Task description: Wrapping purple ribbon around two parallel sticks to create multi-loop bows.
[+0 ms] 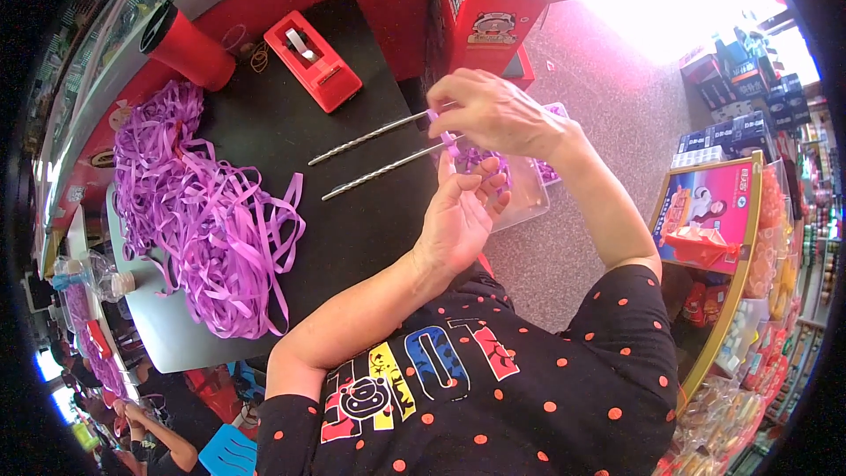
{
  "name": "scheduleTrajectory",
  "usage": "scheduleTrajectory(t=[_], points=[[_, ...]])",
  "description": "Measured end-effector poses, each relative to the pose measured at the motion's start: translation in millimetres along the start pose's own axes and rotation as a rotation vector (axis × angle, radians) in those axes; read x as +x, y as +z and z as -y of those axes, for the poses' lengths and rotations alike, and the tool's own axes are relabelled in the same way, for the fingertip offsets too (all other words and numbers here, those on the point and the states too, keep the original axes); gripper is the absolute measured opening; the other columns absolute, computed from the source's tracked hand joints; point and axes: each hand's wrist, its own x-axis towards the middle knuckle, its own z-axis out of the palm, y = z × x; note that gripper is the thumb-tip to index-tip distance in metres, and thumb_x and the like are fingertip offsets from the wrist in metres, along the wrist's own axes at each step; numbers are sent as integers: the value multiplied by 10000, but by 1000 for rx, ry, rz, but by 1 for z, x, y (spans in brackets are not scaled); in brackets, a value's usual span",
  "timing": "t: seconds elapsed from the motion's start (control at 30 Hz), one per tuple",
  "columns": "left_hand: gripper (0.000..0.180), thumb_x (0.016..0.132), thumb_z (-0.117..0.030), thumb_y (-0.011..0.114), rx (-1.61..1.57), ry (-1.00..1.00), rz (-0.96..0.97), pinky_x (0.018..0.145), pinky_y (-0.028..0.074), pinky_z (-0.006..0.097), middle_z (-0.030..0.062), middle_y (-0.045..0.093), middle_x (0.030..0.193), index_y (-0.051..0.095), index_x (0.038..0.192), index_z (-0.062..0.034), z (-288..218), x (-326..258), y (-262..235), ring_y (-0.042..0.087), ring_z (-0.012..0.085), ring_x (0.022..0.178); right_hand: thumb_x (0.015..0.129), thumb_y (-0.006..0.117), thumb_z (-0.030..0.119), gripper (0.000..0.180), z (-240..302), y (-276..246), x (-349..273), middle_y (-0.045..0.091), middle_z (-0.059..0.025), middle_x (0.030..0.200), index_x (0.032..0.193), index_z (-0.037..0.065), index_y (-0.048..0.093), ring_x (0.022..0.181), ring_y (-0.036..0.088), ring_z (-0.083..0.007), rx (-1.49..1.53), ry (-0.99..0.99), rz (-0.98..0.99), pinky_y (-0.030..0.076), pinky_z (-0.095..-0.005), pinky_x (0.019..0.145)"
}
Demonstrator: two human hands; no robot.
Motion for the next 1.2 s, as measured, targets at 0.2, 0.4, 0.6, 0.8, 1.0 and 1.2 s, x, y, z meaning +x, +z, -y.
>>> scheduleTrajectory(t=[0.2,0.4,0.6,0.8,1.0,1.2], points=[[818,807,-105,559,-10,0,-12,923,388,407,63,515,1143,94,1453,-292,2,0,1,485,203,1049,686,630,99,150,-2,5,8,572,-56,1000,828,86,675,945,563,-219,-182,-126,98,468,-343,826],[818,811,-101,546,-15,11,-1,924,389,409,73,505,1160,82,1457,-294,2,0,-1,479,210,1057,672,643,124,252,-10,4,-12,573,-51,1007,917,125,705,952,557,-231,-109,-59,58,473,-350,825],[834,819,-78,506,-8,7,3,925,386,418,78,492,1187,36,1472,-300,1,0,2,479,215,1063,686,609,75,322,-29,27,-41,556,-42,1000,982,139,716,983,526,-217,124,181,-15,436,-304,894],[848,808,-32,488,103,45,-32,839,451,394,83,526,1115,38,1490,-259,-8,-6,10,530,200,972,843,586,50,234,-26,39,-4,590,-45,1085,1058,68,677,1079,526,-165,457,374,-335,411,-286,924],[745,861,-95,486,164,-108,-216,765,496,361,75,565,1021,105,1497,-177,-33,-53,42,569,184,900,800,688,92,222,-40,47,1,625,8,815,995,-6,646,739,574,-64,770,673,100,474,-225,674],[431,894,-135,500,949,-35,362,893,439,305,81,572,1107,480,1320,-69,-129,-159,51,551,170,1021,797,678,63,185,-66,38,-13,634,-18,821,958,-22,641,731,581,-73,732,720,120,462,-206,636]])
